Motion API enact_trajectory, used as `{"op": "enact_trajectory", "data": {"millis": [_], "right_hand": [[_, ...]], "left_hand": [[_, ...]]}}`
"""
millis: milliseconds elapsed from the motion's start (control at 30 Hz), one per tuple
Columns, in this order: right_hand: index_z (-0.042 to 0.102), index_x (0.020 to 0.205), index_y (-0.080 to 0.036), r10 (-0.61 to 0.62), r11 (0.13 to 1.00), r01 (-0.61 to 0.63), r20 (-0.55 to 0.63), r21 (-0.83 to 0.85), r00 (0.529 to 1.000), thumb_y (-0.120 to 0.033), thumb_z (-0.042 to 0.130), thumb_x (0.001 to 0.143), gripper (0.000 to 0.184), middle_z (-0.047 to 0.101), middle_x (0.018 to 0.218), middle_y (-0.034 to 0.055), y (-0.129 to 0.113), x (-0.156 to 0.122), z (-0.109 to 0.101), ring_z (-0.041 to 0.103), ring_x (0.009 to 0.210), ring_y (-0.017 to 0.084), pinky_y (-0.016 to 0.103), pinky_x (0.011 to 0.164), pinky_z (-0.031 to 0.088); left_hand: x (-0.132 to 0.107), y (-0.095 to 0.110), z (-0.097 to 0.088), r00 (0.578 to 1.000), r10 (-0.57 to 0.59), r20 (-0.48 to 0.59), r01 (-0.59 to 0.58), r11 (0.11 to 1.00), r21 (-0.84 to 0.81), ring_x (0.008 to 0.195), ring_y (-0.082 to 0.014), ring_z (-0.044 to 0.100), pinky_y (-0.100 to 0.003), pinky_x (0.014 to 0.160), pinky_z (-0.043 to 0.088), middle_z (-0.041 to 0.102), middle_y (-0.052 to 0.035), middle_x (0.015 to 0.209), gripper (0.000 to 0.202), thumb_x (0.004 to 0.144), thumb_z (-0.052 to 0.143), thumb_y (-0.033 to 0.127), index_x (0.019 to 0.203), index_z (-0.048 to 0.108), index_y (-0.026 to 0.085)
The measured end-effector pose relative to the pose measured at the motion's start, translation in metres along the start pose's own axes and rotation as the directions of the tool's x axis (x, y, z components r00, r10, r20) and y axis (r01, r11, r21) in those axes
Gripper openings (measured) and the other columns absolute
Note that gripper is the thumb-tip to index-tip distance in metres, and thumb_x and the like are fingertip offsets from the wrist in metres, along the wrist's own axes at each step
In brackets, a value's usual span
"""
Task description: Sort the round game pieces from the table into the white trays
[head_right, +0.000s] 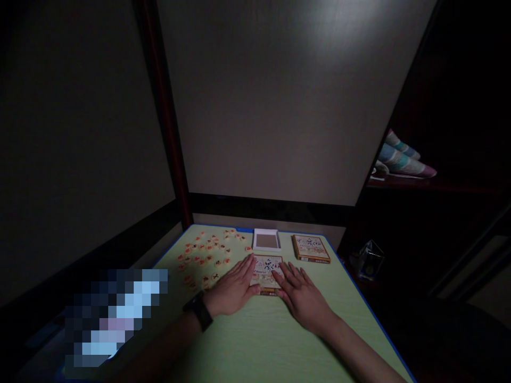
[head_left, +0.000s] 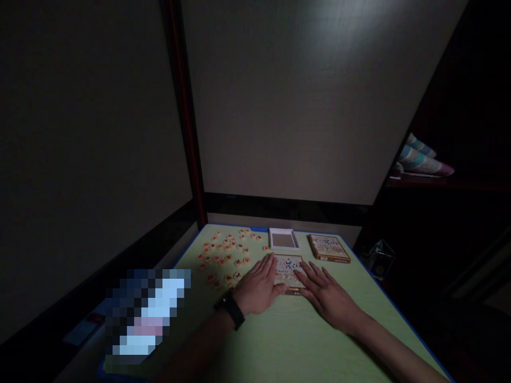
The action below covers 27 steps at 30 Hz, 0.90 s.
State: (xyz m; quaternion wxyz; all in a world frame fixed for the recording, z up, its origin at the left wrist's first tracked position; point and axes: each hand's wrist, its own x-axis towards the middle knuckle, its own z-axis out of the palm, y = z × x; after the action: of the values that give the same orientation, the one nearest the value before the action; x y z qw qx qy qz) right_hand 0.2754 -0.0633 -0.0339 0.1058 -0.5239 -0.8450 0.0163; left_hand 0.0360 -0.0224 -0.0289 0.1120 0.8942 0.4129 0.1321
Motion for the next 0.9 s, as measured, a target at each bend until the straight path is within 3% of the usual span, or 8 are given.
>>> {"op": "enact_trajectory", "data": {"millis": [100,200,300,367,567,700,800,900], "right_hand": [[0.037,0.149,-0.023,-0.032,0.999,0.031,-0.023,-0.043,0.999,-0.05,0.037,0.099,0.057,0.028,0.156,0.0111,0.007,0.002,0.004,0.022,0.145,0.032,0.058,0.115,0.024],[0.048,0.142,-0.022,-0.044,0.999,0.043,-0.043,-0.024,0.998,-0.051,0.036,0.098,0.054,0.04,0.151,0.0114,0.011,0.016,-0.005,0.029,0.143,0.033,0.056,0.113,0.028],[0.069,0.118,-0.02,-0.037,0.999,0.038,-0.089,0.012,0.995,-0.042,0.031,0.101,0.047,0.067,0.124,0.009,0.014,0.047,-0.026,0.045,0.132,0.03,0.044,0.109,0.035],[0.074,0.102,-0.019,0.001,0.998,-0.006,-0.096,-0.057,0.995,-0.036,0.038,0.099,0.04,0.074,0.104,0.009,0.016,0.073,-0.037,0.056,0.119,0.027,0.038,0.103,0.039],[0.078,0.083,-0.021,0.016,0.992,-0.016,0.001,-0.129,1.0,-0.023,0.058,0.086,0.021,0.077,0.086,0.0074,0.02,0.132,-0.034,0.067,0.089,0.023,0.029,0.082,0.045],[0.079,0.082,-0.023,0.024,0.987,-0.022,0.011,-0.159,1.0,-0.019,0.058,0.083,0.021,0.077,0.085,0.008,0.017,0.141,-0.024,0.068,0.087,0.023,0.026,0.075,0.046],[0.078,0.089,-0.019,0.041,0.979,-0.047,-0.034,-0.2,0.999,-0.019,0.054,0.087,0.024,0.076,0.093,0.0122,0.011,0.136,-0.029,0.068,0.087,0.024,0.028,0.075,0.047],[0.076,0.096,-0.019,0.012,0.973,-0.028,-0.072,-0.23,0.997,-0.017,0.05,0.091,0.027,0.074,0.098,0.0126,0.001,0.121,-0.043,0.066,0.095,0.025,0.03,0.08,0.045]], "left_hand": [[0.006,-0.003,0.007,1.0,0.005,-0.015,-0.004,0.998,0.061,0.147,-0.0295,0.017,-0.045,0.12,0.022,0.018,-0.0231,0.157,0.071,0.098,0.026,0.049,0.148,0.025,-0.001],[0.013,-0.006,0.011,0.998,0.017,-0.057,-0.013,0.998,0.069,0.146,-0.0301,0.021,-0.045,0.119,0.025,0.021,-0.0238,0.156,0.071,0.098,0.027,0.05,0.147,0.029,-0.001],[0.017,-0.009,0.013,0.994,0.022,-0.104,-0.018,0.999,0.037,0.145,-0.0301,0.023,-0.045,0.118,0.028,0.023,-0.0235,0.155,0.069,0.097,0.029,0.051,0.145,0.032,0.001],[0.017,-0.009,0.012,0.991,0.018,-0.132,-0.016,1.0,0.016,0.145,-0.0299,0.025,-0.045,0.117,0.03,0.026,-0.0228,0.155,0.066,0.097,0.033,0.049,0.144,0.036,0.003],[0.001,-0.002,0.007,0.957,0.19,-0.221,-0.185,0.982,0.044,0.14,-0.0218,0.037,-0.04,0.118,0.032,0.05,-0.0063,0.145,0.043,0.097,0.044,0.036,0.136,0.052,0.02],[-0.005,0.001,0.01,0.936,0.266,-0.231,-0.253,0.964,0.085,0.141,-0.019,0.036,-0.035,0.115,0.036,0.05,-0.0056,0.145,0.041,0.098,0.04,0.027,0.137,0.05,0.02],[-0.003,0.004,0.011,0.929,0.271,-0.251,-0.262,0.963,0.07,0.14,-0.0204,0.037,-0.037,0.115,0.036,0.05,-0.0074,0.145,0.042,0.097,0.042,0.026,0.137,0.05,0.018],[0.003,0.009,0.004,0.923,0.12,-0.366,-0.16,0.984,-0.081,0.127,-0.0205,0.053,-0.036,0.105,0.045,0.061,-0.0088,0.132,0.034,0.095,0.043,0.026,0.124,0.059,0.017]]}}
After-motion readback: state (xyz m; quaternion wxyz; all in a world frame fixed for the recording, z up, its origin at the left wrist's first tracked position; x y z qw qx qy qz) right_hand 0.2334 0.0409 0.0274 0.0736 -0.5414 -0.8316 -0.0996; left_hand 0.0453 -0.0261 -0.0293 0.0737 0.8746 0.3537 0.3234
